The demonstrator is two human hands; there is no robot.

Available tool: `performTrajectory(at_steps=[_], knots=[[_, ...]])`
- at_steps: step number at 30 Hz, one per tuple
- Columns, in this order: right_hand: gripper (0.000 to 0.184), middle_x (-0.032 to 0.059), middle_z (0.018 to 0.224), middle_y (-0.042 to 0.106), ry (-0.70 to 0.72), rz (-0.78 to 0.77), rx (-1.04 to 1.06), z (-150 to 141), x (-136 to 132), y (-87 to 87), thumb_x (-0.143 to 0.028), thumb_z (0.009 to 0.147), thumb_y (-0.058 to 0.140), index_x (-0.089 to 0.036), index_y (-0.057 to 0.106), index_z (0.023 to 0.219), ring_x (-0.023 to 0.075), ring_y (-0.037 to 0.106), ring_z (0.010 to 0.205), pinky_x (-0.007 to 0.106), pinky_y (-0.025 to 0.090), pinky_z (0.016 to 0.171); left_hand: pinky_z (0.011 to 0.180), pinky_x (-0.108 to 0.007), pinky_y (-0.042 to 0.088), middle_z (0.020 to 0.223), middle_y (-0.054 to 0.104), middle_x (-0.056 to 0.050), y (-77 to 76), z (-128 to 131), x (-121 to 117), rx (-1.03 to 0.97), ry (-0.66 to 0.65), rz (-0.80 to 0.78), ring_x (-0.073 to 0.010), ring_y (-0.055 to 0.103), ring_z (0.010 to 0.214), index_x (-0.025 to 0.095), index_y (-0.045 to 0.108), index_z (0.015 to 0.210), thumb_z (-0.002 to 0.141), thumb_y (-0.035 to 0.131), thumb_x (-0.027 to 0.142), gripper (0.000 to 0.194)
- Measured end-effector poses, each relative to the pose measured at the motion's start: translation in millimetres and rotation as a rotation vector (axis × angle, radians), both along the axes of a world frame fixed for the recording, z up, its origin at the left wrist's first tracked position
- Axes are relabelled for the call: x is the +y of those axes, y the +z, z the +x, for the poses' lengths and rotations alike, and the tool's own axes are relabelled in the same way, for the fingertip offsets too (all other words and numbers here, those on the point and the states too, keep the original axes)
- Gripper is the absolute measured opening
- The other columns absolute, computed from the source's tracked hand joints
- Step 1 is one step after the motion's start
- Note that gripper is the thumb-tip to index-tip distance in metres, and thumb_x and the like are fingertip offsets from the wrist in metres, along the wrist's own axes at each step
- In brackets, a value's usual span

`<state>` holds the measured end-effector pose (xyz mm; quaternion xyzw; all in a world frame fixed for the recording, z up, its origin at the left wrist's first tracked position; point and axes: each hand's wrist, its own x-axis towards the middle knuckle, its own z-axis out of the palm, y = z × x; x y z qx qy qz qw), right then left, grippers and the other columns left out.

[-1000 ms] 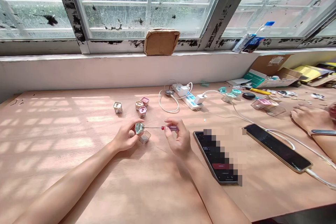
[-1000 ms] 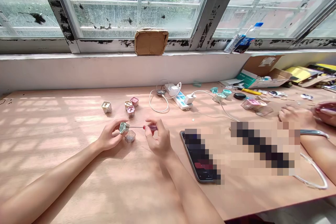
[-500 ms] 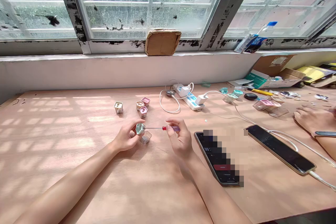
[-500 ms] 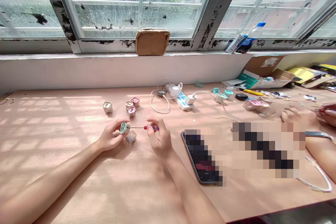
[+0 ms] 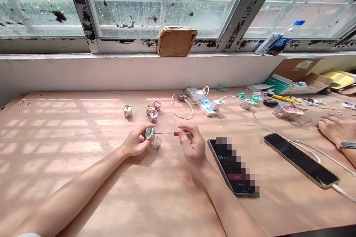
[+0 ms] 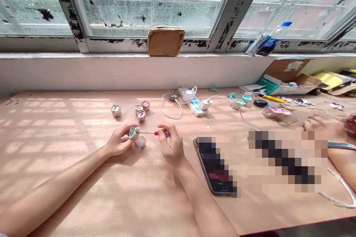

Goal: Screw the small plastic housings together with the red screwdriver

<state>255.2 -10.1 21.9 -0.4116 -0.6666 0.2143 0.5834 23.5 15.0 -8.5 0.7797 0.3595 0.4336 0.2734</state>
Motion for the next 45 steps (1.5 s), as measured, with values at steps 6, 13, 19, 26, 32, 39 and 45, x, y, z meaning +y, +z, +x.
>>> performTrajectory(at_steps=[6, 13, 19, 26, 32, 39, 45], knots=[[0.012, 0.0017, 0.086, 0.066, -0.001, -0.007, 0.003, 1.4, 1.5, -4.2, -0.027, 0.097, 0.053, -0.023, 0.06, 0.106, 0.0143, 0.064, 0.063, 0.028, 0.051, 0.057, 0.074, -0.028, 0.052, 0.097, 0.066, -0.005, 1.4, 0.6, -0.8, -0.016, -0.007, -0.014, -0.0155, 0.061, 0.08, 0.02, 0.06, 0.125, 0.093, 0.063, 0.029, 0.034], [0.006, 0.0002, 0.078, 0.067, -0.013, 0.008, -0.003, 0.9, 1.0, -0.4, -0.026, 0.095, 0.056, -0.023, 0.06, 0.098, 0.0159, 0.067, 0.065, 0.027, 0.052, 0.058, 0.073, -0.027, 0.051, 0.094, 0.065, -0.004, 2.1, 0.5, -1.4, -0.013, -0.027, 0.004, -0.0151, 0.06, 0.079, 0.019, 0.06, 0.125, 0.091, 0.062, 0.025, 0.034], [0.015, 0.0011, 0.086, 0.067, -0.006, 0.038, -0.037, 2.3, -0.4, 0.2, -0.021, 0.091, 0.054, -0.024, 0.061, 0.105, 0.0167, 0.069, 0.071, 0.028, 0.054, 0.061, 0.072, -0.026, 0.051, 0.095, 0.066, -0.004, 3.1, 0.4, -1.2, -0.023, -0.021, -0.015, -0.0155, 0.06, 0.081, 0.019, 0.06, 0.125, 0.092, 0.062, 0.026, 0.034], [0.005, -0.0015, 0.074, 0.065, -0.047, 0.022, -0.013, -2.0, 0.7, 2.7, -0.025, 0.095, 0.056, -0.024, 0.06, 0.097, 0.0151, 0.068, 0.065, 0.025, 0.052, 0.057, 0.073, -0.027, 0.051, 0.094, 0.065, -0.004, 2.6, 0.2, -0.8, -0.037, -0.016, -0.017, -0.0151, 0.06, 0.08, 0.02, 0.061, 0.123, 0.091, 0.062, 0.026, 0.032], [0.014, 0.0, 0.082, 0.066, -0.034, 0.042, -0.019, -0.4, -0.1, 1.4, -0.022, 0.089, 0.057, -0.023, 0.06, 0.102, 0.0166, 0.069, 0.07, 0.028, 0.055, 0.061, 0.071, -0.027, 0.05, 0.092, 0.064, -0.004, 3.8, 0.9, -1.7, -0.036, -0.02, -0.029, -0.015, 0.058, 0.078, 0.019, 0.061, 0.123, 0.09, 0.061, 0.024, 0.033], [0.007, -0.0015, 0.07, 0.064, -0.078, -0.012, 0.005, -5.0, 0.7, 2.2, -0.03, 0.094, 0.057, -0.023, 0.06, 0.095, 0.0143, 0.064, 0.058, 0.026, 0.049, 0.051, 0.069, -0.026, 0.05, 0.09, 0.064, -0.004, 5.3, 1.0, -2.8, -0.038, -0.023, -0.048, -0.0151, 0.058, 0.076, 0.019, 0.061, 0.122, 0.089, 0.061, 0.023, 0.034], [0.007, -0.0025, 0.068, 0.062, -0.119, -0.014, 0.036, -5.3, -0.8, 1.3, -0.027, 0.092, 0.055, -0.022, 0.061, 0.093, 0.013, 0.059, 0.054, 0.025, 0.045, 0.048, 0.067, -0.025, 0.05, 0.089, 0.063, -0.003, 7.7, 2.6, -5.5, -0.032, -0.051, -0.051, -0.0145, 0.058, 0.076, 0.018, 0.06, 0.122, 0.088, 0.059, 0.021, 0.035]])
